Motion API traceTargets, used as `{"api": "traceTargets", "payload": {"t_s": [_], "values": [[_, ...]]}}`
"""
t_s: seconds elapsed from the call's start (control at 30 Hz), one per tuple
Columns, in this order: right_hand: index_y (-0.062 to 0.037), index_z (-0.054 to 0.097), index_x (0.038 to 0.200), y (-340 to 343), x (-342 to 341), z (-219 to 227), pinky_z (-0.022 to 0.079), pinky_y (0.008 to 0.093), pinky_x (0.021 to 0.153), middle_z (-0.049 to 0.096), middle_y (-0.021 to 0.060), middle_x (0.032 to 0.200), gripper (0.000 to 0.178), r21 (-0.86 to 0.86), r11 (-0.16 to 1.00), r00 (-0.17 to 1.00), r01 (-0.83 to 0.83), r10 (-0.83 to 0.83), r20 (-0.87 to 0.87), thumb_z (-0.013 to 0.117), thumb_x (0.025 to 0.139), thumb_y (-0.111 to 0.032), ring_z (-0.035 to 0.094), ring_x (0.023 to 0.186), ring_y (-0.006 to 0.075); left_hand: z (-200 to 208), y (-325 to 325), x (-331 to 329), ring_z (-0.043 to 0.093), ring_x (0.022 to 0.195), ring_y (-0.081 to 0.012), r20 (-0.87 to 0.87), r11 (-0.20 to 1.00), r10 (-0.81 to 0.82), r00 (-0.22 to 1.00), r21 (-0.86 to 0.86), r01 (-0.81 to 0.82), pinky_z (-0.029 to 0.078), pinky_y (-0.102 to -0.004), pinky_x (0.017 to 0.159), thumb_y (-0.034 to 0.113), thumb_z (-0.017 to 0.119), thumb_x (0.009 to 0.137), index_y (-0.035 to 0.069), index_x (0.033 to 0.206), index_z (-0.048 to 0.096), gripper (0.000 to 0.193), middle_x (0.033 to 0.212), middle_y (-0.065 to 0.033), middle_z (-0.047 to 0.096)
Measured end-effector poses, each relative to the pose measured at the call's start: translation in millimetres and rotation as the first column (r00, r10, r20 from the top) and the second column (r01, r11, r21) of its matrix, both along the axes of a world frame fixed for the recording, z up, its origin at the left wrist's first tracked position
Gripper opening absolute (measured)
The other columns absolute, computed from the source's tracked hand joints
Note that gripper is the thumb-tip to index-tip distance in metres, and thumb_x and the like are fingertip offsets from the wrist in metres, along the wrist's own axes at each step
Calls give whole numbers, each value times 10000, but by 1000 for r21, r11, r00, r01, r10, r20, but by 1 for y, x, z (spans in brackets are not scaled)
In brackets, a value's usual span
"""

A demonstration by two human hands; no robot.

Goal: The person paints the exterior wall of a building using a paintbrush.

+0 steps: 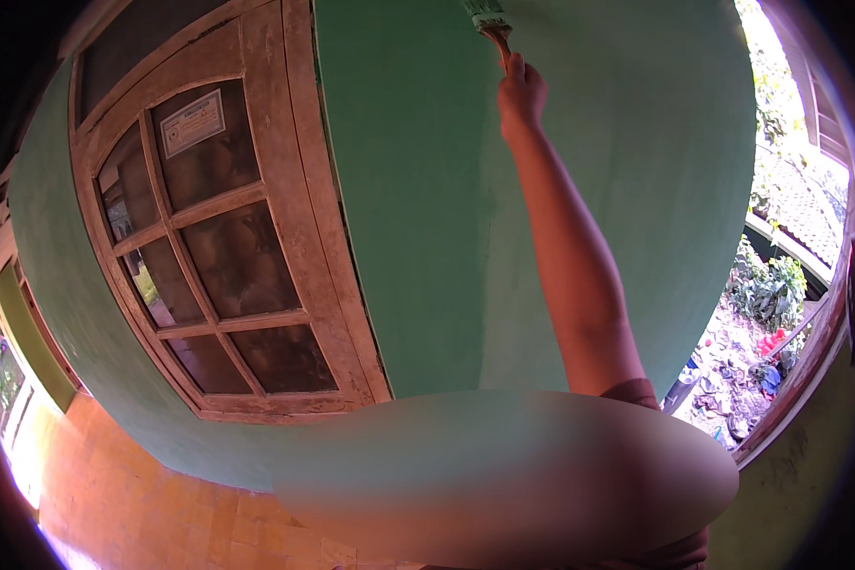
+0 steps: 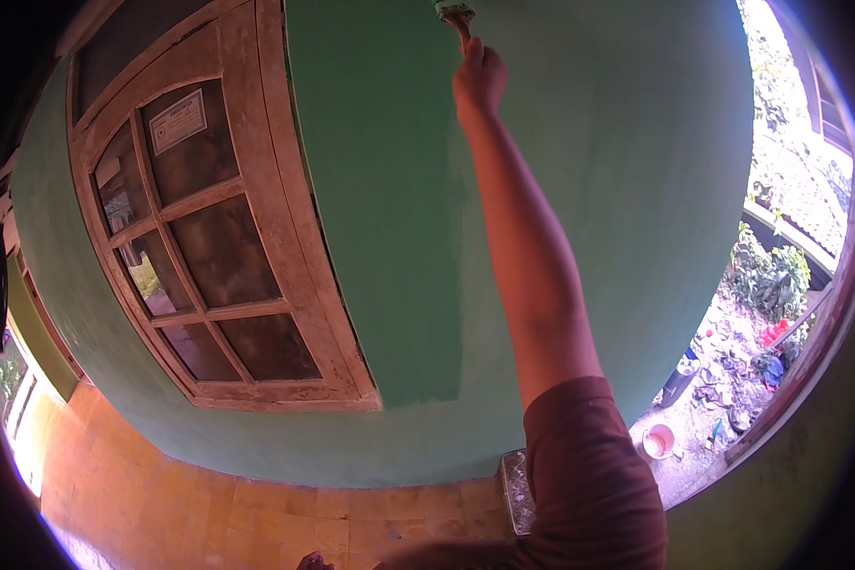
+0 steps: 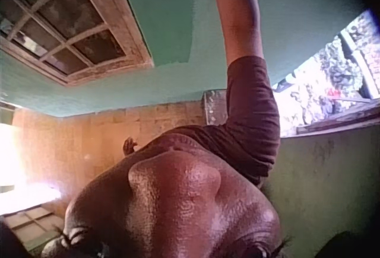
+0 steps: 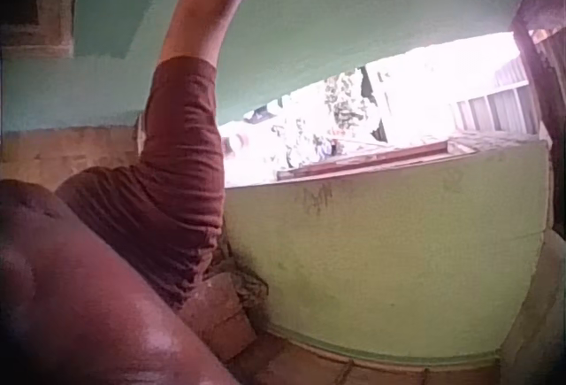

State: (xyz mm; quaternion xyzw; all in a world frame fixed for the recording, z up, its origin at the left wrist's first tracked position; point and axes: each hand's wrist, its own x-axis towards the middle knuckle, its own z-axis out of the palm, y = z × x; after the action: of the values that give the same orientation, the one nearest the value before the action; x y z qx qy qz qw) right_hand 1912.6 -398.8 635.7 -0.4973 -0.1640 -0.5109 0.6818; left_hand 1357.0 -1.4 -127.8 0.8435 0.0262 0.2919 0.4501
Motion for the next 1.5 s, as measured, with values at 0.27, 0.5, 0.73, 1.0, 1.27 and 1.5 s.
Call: {"api": "traceTargets", "payload": {"t_s": [0.27, 0.5, 0.73, 1.0, 1.27, 1.5], "values": [[14, 637, 803, 12, 26, -39, 446, 465, 674, 634, 186, 758, 485, -42, 966, 957, 253, -257, -133, 462, 926, -421, 619, 734, 356, -28, -10, -8, 591, 1001, -293, -130, 946, -17, 991, -324, -26, 552, -356, 729, 127, 717, 816, -12, 1290, 523, 531, 1279, -207, 513], [28, 623, 808, 26, 6, -105, 444, 426, 666, 624, 171, 754, 482, -4, 979, 966, 205, -203, -162, 466, 939, -408, 598, 709, 309, -5, -5, 25, 586, 1005, -301, 68, 913, 32, 997, 404, -57, 543, -358, 770, 55, 678, 842, -5, 1298, 517, 488, 1301, -196, 485], [-7, 579, 831, 0, -5, -135, 364, 304, 520, 497, 52, 662, 396, 147, 984, 963, -104, 136, -234, 535, 951, -382, 457, 567, 132, 14, -10, 28, 623, 866, -271, -19, 995, -97, 995, -6, 97, 549, -357, 707, -36, 604, 873, -5, 1289, 520, 426, 1176, -211, 543], [-18, 557, 869, -62, -57, -6, 443, 392, 612, 613, 110, 746, 377, -258, 763, 804, 593, -543, 244, 562, 936, -389, 577, 671, 258, 49, -30, 29, 603, 750, -262, -41, 998, -23, 999, -66, 20, 547, -352, 603, 12, 564, 918, -22, 1198, 571, 282, 1061, -212, 568], [-110, 531, 1024, -58, -57, -1, 484, 453, 643, 651, 95, 892, 226, -525, 414, 631, 744, -695, 345, 539, 935, -318, 643, 800, 318, 101, -78, 45, 581, 694, -185, -378, 709, 35, 925, -643, -290, 500, -311, 631, 223, 592, 944, -19, 1064, 615, 271, 840, -96, 609], [-52, 523, 1185, -44, -63, -101, 490, 401, 463, 609, 71, 741, 344, -721, 7, 596, 693, -568, 568, 530, 849, -126, 624, 570, 285, 128, -107, 60, 609, 685, -165, -388, 770, 86, 918, -559, -308, 496, -305, 651, 301, 595, 941, -10, 1051, 625, 332, 814, -55, 611]]}}
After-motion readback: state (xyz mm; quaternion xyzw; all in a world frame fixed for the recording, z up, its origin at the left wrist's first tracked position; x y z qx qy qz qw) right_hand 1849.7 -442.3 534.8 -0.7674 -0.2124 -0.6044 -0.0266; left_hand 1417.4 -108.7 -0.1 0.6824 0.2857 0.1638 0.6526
